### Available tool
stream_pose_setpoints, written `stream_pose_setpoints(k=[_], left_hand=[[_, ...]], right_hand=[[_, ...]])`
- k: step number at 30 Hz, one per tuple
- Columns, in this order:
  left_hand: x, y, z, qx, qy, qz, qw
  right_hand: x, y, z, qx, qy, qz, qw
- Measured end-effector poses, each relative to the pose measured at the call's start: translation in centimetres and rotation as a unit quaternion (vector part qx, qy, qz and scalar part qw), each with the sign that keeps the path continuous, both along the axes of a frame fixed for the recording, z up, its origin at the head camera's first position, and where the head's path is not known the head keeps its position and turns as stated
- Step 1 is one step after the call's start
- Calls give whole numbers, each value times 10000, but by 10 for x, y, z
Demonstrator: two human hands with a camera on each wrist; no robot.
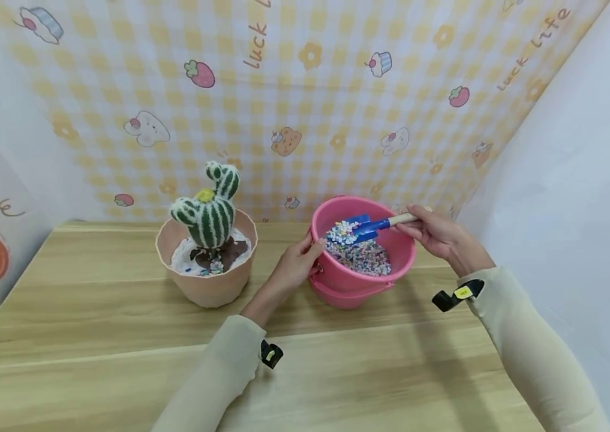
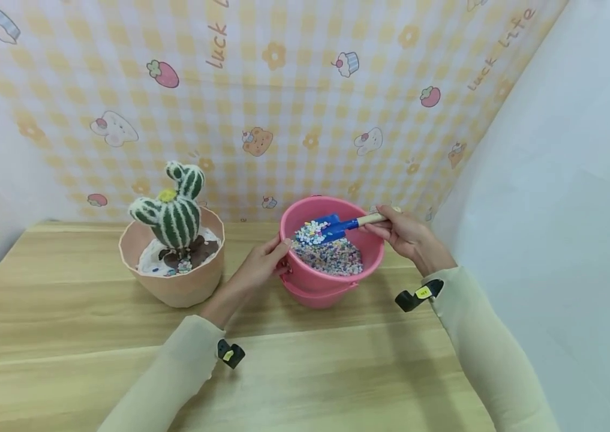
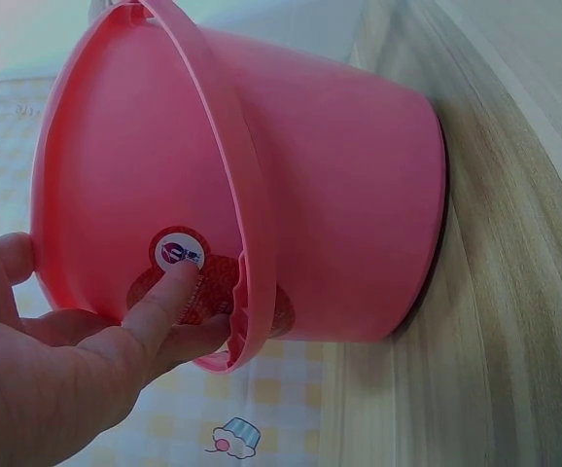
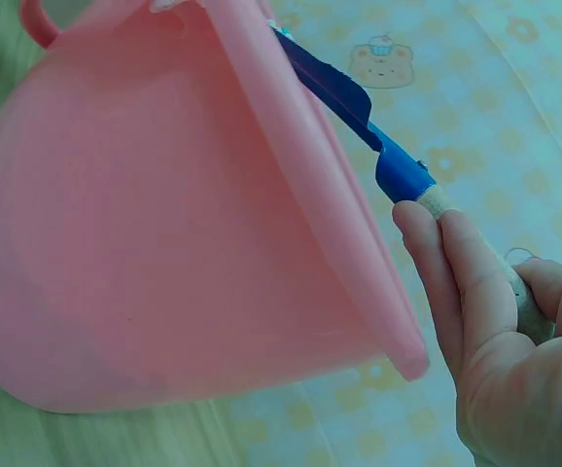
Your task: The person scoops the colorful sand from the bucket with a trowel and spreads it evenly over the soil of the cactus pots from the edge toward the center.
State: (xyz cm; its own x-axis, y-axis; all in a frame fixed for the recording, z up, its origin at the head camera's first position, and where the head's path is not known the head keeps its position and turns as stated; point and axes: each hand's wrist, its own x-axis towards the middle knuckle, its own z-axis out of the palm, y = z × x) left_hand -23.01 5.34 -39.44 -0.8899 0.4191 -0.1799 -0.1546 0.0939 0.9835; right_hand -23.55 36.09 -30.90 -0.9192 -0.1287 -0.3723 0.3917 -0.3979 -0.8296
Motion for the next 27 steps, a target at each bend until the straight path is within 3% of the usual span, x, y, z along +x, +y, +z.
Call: stream_pose_setpoints(k=[14, 27], left_hand=[[2, -7, -7, -17, -7, 123, 9999], [1, -1, 0, -65, 62, 99, 9999]], right_hand=[[0, -1, -8, -82, 78, -219, 9997], [11, 6, -4, -303, 246, -379, 9985]])
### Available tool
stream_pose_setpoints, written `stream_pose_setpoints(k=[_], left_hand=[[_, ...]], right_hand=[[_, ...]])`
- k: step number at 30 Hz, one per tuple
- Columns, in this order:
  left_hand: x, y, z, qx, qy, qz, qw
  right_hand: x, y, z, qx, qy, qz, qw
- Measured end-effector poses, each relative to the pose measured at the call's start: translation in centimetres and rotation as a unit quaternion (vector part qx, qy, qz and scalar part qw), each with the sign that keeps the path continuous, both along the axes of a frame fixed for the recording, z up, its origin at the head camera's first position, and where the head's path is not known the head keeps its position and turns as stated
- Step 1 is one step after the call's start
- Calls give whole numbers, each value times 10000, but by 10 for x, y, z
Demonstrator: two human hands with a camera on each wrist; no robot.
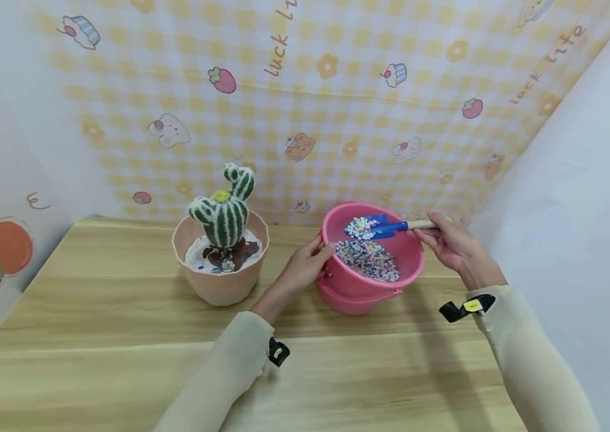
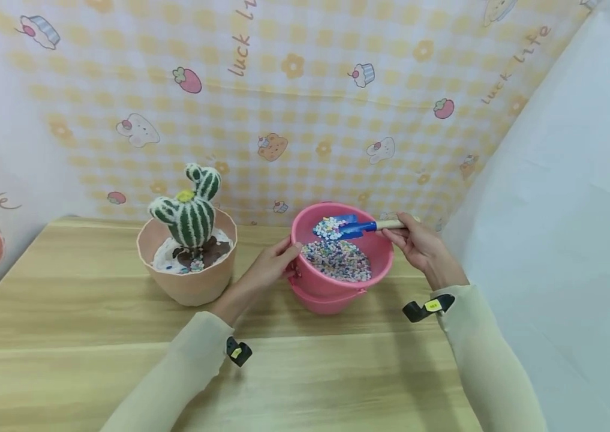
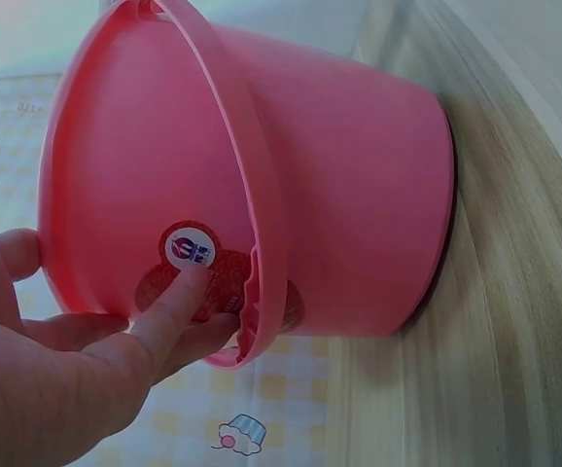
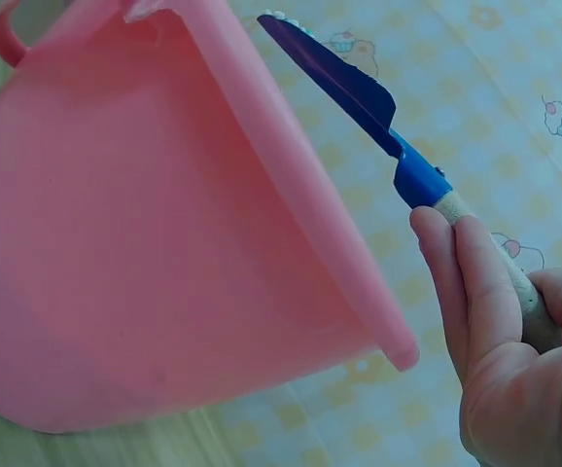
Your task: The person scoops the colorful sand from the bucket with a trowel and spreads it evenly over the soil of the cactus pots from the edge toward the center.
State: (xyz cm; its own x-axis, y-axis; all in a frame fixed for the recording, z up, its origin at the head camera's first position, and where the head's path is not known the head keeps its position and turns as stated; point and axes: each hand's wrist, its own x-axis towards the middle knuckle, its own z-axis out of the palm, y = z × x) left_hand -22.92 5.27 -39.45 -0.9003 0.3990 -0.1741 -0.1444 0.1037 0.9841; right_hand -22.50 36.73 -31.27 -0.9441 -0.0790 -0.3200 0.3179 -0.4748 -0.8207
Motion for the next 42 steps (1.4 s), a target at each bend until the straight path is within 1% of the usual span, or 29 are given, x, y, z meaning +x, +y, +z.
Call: stream_pose_setpoints(k=[4, 6, 8, 10, 12, 15, 19, 21, 23, 26, 29, 31, 33, 34, 35, 36, 37, 38, 40, 42], left_hand=[[2, 2, 3, -64, 123, -25, 9999], [3, 2, 4, -110, 269, -54, 9996], [6, -1, 5, -198, 461, -39, 9987], [8, -8, 5, -323, 602, 0, 9977], [11, -20, 6, -477, 748, 85, 9960], [15, -35, 10, -641, 928, 165, 9935], [20, -60, 19, -656, 1393, 340, 9875], [23, -73, 23, -663, 1684, 333, 9829], [27, -84, 28, -694, 1862, 330, 9795], [33, -102, 31, -570, 1975, 324, 9781], [39, -123, 32, -204, 1918, 378, 9805], [43, -140, 31, -74, 1881, 476, 9810], [47, -158, 29, -94, 1943, 698, 9784], [48, -166, 29, -139, 2000, 896, 9756], [49, -175, 29, -225, 2088, 1139, 9711], [50, -183, 28, -260, 2156, 1449, 9653], [49, -190, 28, -281, 2226, 1800, 9577], [48, -197, 27, -258, 2273, 2196, 9484], [44, -208, 26, -271, 2316, 2963, 9262], [38, -217, 24, -416, 2240, 3513, 9081]], right_hand=[[3, 3, 2, -245, 87, 45, 9997], [5, 6, 2, -340, 137, 95, 9993], [6, 6, 3, -400, 171, 175, 9989], [4, 5, 2, -451, 184, 259, 9985], [0, 0, 3, -452, 170, 308, 9984], [-1, -3, 4, -424, 138, 226, 9988], [-6, -9, 6, -404, 172, 250, 9987], [-7, -11, 6, -416, 207, 278, 9985], [-7, -12, 7, -392, 224, 257, 9987], [-4, -12, 6, -340, 198, 157, 9991], [-3, -14, 6, -262, 154, 84, 9995], [-4, -17, 6, -234, 106, 42, 9997], [-5, -19, 5, -245, 70, 2, 9997], [-5, -20, 6, -270, 52, -24, 9996], [-6, -22, 6, -278, 43, -50, 9996], [-7, -23, 6, -340, 23, -72, 9994], [-8, -23, 7, -371, 7, -91, 9993], [-8, -25, 7, -386, -3, -102, 9992], [-9, -27, 9, -431, -32, -125, 9990], [-11, -30, 10, -444, -49, -121, 9989]])
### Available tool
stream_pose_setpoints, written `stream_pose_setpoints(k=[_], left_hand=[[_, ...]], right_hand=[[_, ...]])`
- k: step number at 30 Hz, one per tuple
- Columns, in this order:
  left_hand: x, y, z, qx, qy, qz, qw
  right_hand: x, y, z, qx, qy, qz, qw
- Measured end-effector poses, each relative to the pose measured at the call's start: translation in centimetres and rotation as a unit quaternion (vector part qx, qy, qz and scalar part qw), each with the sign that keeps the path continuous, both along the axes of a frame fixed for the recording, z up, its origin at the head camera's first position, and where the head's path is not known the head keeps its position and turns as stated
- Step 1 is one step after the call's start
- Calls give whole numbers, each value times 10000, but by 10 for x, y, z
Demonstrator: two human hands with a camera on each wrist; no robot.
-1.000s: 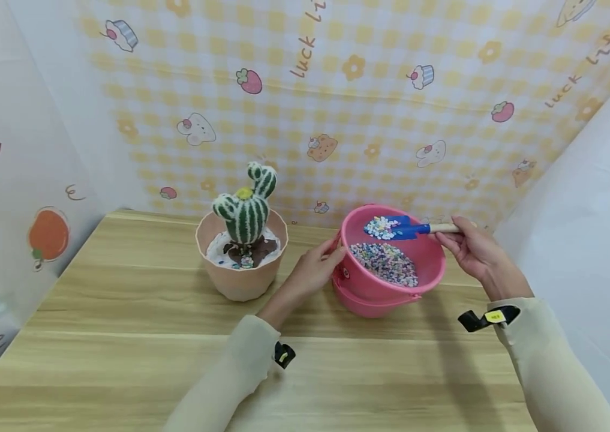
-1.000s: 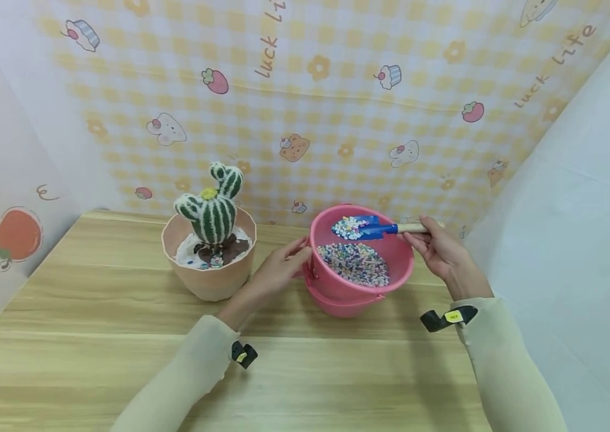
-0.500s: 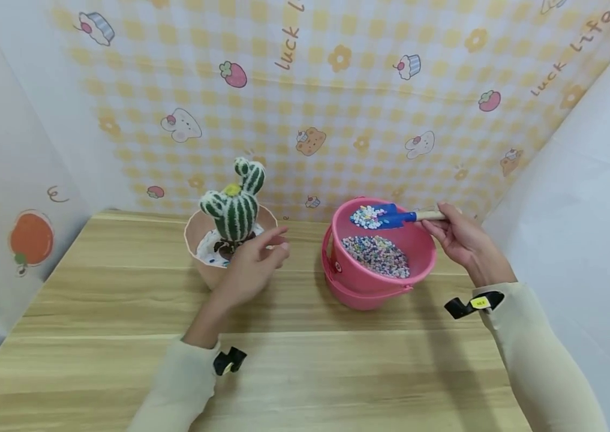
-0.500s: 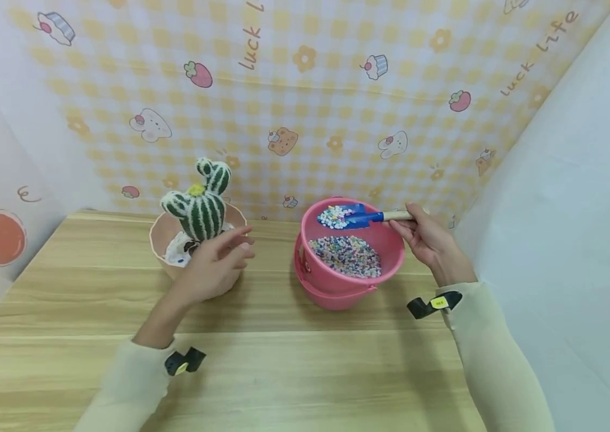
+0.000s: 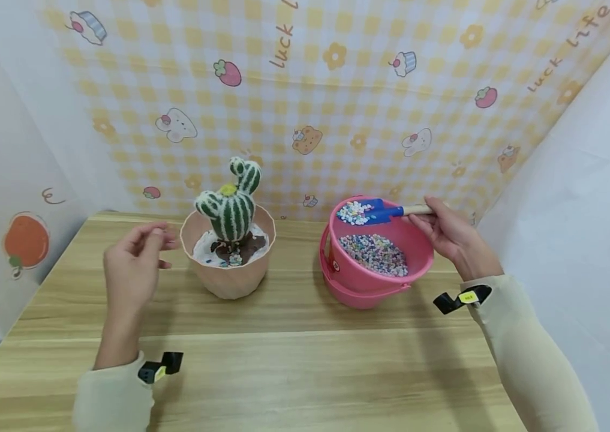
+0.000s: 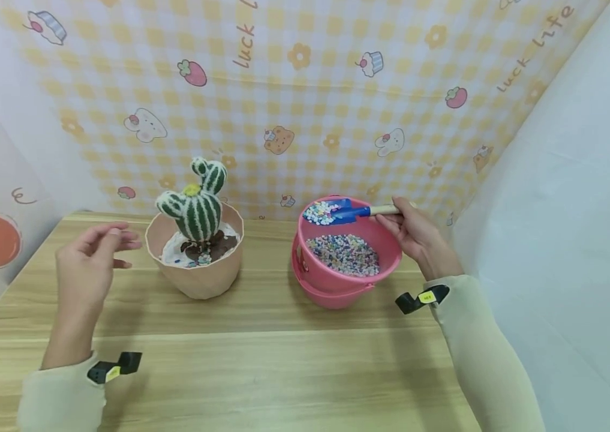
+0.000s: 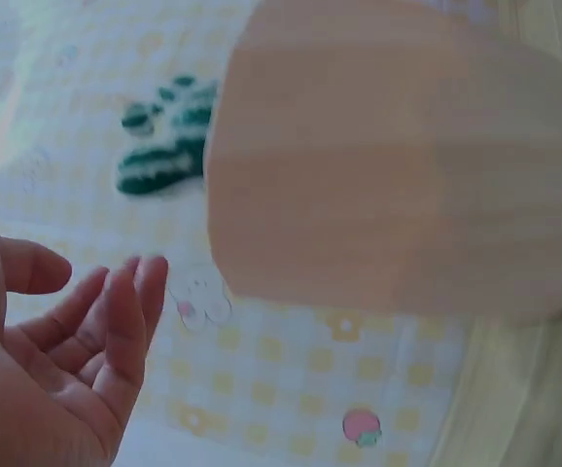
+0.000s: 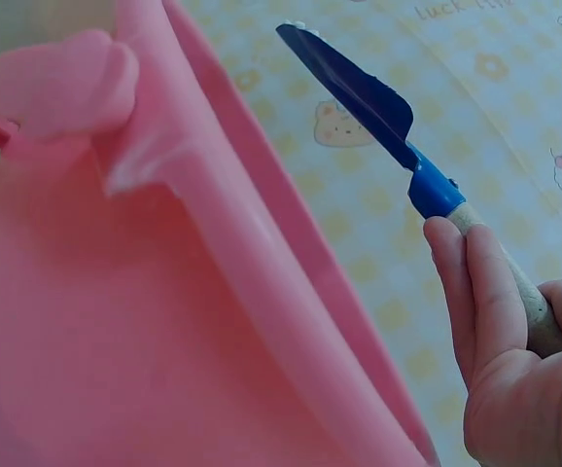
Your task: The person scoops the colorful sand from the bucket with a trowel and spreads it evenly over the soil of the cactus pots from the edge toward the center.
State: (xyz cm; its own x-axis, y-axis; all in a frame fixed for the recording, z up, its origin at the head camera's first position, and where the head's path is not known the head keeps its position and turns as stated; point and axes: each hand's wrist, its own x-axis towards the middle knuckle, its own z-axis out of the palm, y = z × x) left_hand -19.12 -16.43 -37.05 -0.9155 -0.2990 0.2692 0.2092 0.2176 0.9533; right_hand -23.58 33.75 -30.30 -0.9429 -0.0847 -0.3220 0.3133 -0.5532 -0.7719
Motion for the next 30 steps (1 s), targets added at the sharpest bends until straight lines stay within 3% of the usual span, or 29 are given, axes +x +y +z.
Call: stream_pose_setpoints(k=[2, 4, 7, 9, 13, 21, 24, 30], left_hand=[[-7, -7, -4, -254, -204, 382, 9987], [-13, -13, -8, -745, -559, 415, 9948], [-20, -19, -17, -1405, -1019, 27, 9848], [-24, -20, -22, -1590, -1207, -384, 9791], [-31, -20, -27, -1493, -1446, -977, 9733], [-39, -22, -31, -723, -1806, -1775, 9647], [-39, -20, -30, -581, -1921, -1821, 9626], [-39, -14, -26, -639, -1925, -1611, 9659]], right_hand=[[-1, -3, 1, 9, -19, 11, 10000], [-2, -6, 2, 67, -22, 20, 10000], [-3, -10, 3, 174, -35, 8, 9998], [-4, -14, 4, 238, -38, -15, 9997], [-5, -21, 6, 270, -11, -30, 9996], [-8, -36, 4, 309, 116, 48, 9994], [-9, -41, 3, 341, 125, 86, 9993], [-10, -49, 2, 278, 92, 76, 9995]])
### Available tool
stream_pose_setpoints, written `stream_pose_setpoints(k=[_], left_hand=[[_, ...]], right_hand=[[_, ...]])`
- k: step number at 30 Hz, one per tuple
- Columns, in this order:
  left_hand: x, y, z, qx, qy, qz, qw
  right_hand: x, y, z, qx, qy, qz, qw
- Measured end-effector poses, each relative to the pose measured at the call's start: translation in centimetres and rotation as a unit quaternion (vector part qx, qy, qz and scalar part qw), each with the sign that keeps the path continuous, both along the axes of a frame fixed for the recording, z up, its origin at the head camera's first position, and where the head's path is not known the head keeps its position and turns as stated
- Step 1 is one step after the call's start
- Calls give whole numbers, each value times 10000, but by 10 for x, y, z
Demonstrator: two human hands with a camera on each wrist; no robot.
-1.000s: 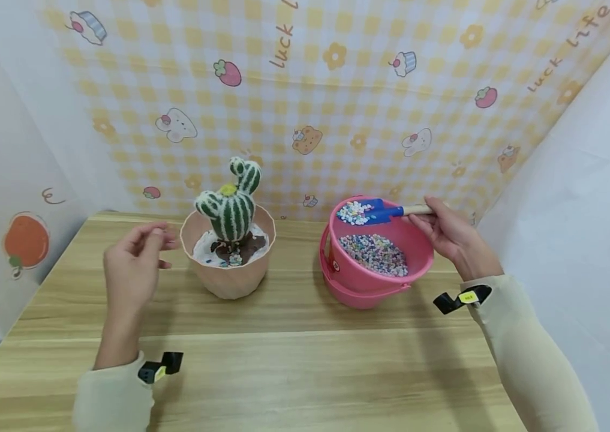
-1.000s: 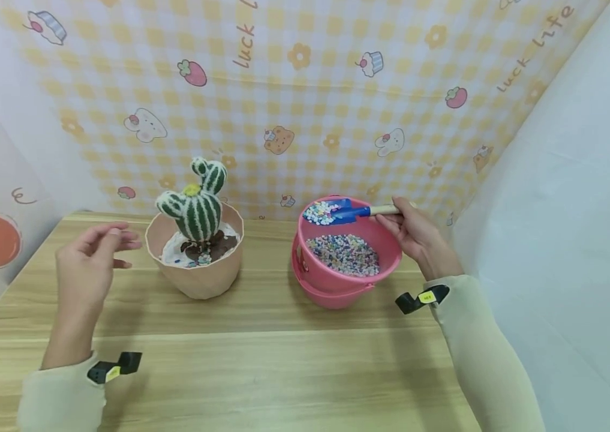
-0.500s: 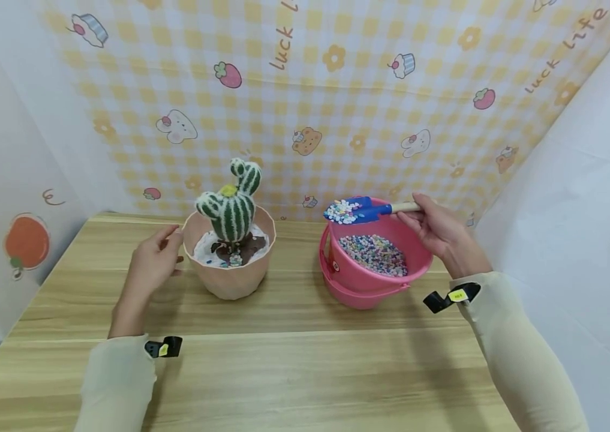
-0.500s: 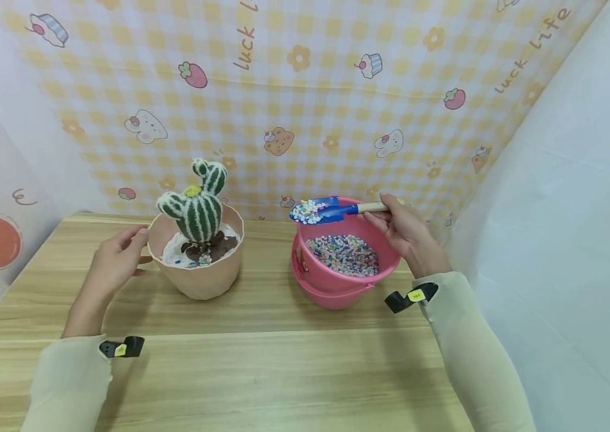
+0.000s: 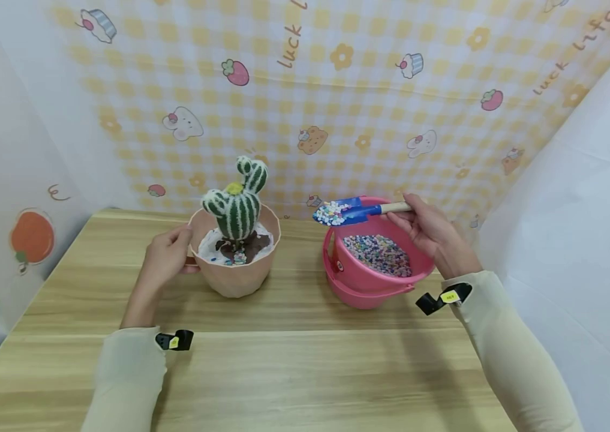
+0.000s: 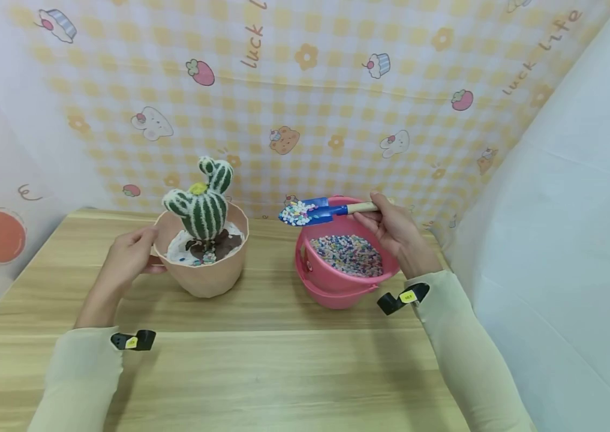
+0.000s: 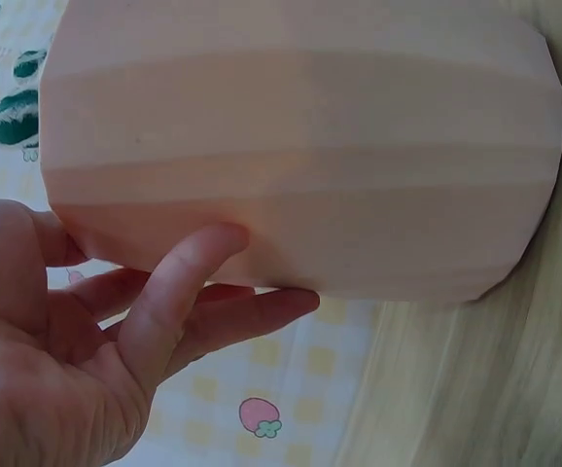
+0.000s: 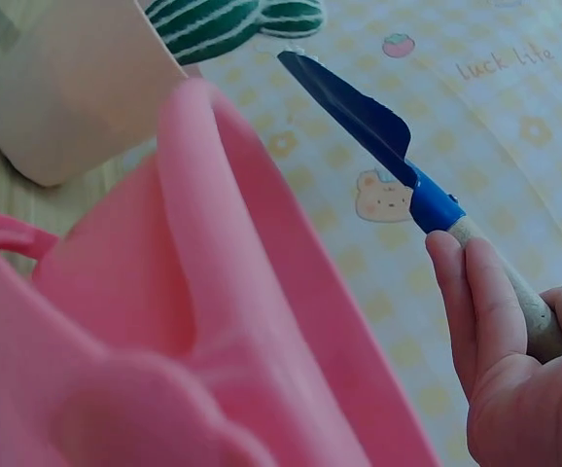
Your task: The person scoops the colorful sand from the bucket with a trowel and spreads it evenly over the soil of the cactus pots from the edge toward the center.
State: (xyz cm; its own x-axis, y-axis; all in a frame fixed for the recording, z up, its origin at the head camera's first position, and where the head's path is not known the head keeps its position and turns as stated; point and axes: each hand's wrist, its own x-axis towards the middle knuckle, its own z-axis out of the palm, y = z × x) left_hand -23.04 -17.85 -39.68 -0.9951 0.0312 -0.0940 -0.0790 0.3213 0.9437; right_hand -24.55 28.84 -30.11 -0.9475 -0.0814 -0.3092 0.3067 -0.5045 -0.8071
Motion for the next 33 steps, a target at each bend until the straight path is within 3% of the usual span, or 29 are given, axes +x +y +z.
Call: stream_pose_setpoints(k=[11, 33], left_hand=[[2, 7, 1, 142, 15, 219, 9997], [12, 24, 6, 226, -299, 610, 9974]], right_hand=[[0, -18, 1, 108, 132, 103, 9998], [-4, -62, 0, 329, -10, 304, 9990]])
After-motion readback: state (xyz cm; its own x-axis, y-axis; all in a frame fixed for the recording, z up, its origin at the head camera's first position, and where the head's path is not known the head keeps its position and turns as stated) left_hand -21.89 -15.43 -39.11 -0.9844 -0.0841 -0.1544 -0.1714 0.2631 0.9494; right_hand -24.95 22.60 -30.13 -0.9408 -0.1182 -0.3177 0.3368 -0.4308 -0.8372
